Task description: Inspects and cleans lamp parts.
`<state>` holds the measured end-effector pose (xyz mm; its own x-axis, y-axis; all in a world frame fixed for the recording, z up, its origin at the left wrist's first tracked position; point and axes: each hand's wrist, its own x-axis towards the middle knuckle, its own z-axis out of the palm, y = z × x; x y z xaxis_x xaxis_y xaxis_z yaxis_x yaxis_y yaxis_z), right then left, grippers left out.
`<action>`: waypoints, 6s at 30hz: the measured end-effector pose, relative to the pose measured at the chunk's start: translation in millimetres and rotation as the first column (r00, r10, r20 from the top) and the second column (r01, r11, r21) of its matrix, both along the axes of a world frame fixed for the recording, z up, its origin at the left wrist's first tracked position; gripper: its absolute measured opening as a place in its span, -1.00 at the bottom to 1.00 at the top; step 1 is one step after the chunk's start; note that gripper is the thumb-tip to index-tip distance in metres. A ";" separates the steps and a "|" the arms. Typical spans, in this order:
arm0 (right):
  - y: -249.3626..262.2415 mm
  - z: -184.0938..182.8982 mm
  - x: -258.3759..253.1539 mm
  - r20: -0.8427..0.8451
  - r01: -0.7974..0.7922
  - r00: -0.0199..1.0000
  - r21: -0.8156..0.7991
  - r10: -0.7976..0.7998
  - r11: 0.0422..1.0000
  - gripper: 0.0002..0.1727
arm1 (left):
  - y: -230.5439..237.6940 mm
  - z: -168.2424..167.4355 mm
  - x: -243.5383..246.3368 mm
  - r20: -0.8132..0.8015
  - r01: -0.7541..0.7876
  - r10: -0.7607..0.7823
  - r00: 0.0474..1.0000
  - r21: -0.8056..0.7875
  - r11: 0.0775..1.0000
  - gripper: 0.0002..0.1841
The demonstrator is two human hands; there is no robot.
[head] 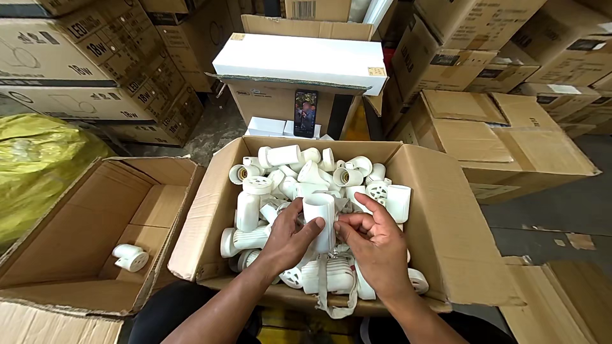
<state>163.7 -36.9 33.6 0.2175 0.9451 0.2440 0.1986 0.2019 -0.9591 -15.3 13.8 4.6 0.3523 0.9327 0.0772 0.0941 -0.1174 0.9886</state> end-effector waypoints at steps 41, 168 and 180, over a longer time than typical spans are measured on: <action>-11.9 -4.7 -8.5 -0.185 -0.249 0.951 0.015 0.248 0.968 -0.44 | -4.6 11.0 -10.1 -0.107 0.181 -0.176 0.979 0.041 0.983 -0.28; -4.6 -19.8 -18.2 0.536 -0.031 0.843 0.115 -0.036 0.993 -0.82 | 5.6 7.7 2.0 -0.428 -0.191 0.110 0.897 -0.151 0.970 -0.23; 0.2 -6.4 -7.8 -0.104 -0.139 0.987 -0.155 0.124 0.978 -0.59 | 0.0 18.6 -5.1 -0.459 -0.065 0.071 0.886 0.029 0.997 -0.19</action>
